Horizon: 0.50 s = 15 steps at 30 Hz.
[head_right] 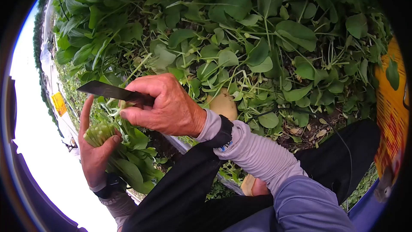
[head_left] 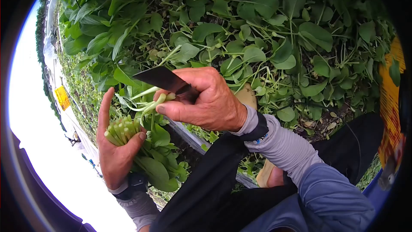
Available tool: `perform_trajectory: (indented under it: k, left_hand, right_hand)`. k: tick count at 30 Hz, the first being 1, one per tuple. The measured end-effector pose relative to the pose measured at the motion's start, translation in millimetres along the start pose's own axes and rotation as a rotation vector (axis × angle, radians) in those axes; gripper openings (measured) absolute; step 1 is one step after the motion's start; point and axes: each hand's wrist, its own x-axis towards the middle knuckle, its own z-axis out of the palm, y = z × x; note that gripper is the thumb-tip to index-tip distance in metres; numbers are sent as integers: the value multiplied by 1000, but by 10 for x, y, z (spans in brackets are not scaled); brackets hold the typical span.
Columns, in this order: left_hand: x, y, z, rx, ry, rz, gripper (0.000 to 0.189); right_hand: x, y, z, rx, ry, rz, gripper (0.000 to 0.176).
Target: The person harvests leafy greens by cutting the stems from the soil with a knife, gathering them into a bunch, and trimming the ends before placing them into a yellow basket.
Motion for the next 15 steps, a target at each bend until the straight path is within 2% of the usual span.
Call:
perform_trajectory:
  k: [2, 3, 4, 6, 7, 8, 10, 12, 13, 14, 15]
  left_hand:
    - [-169, 131, 30, 229, 185, 47, 85]
    - [-234, 157, 82, 313, 277, 63, 64]
    - [-244, 151, 105, 313, 275, 63, 64]
    - [-220, 142, 161, 468, 166, 225, 41]
    - [-201, 191, 249, 427, 141, 178, 29]
    - [-140, 90, 257, 358, 86, 165, 31]
    - [75, -55, 255, 339, -170, 355, 42]
    - [107, -165, 395, 11, -133, 155, 57]
    - [158, -280, 359, -19, -199, 81, 68]
    - [218, -417, 392, -46, -202, 112, 67]
    - [257, -438, 381, -14, -247, 55, 67]
  right_hand:
    - [-83, 79, -130, 3, 68, 370, 21]
    - [-76, 119, -194, -37, 68, 418, 21]
    - [-130, 123, -201, -38, 69, 419, 21]
    - [-171, 89, -162, -153, -119, 340, 21]
    - [-189, 1, -143, -172, -189, 359, 21]
    - [-241, 16, -84, -160, -190, 367, 21]
    - [-262, 85, -20, -9, -185, 246, 21]
    - [-321, 144, 33, -25, -154, 206, 20]
    - [-349, 153, 58, -20, -91, 277, 19]
    - [-377, 169, 85, -16, -29, 346, 19]
    - [-416, 201, 125, 15, 16, 367, 20]
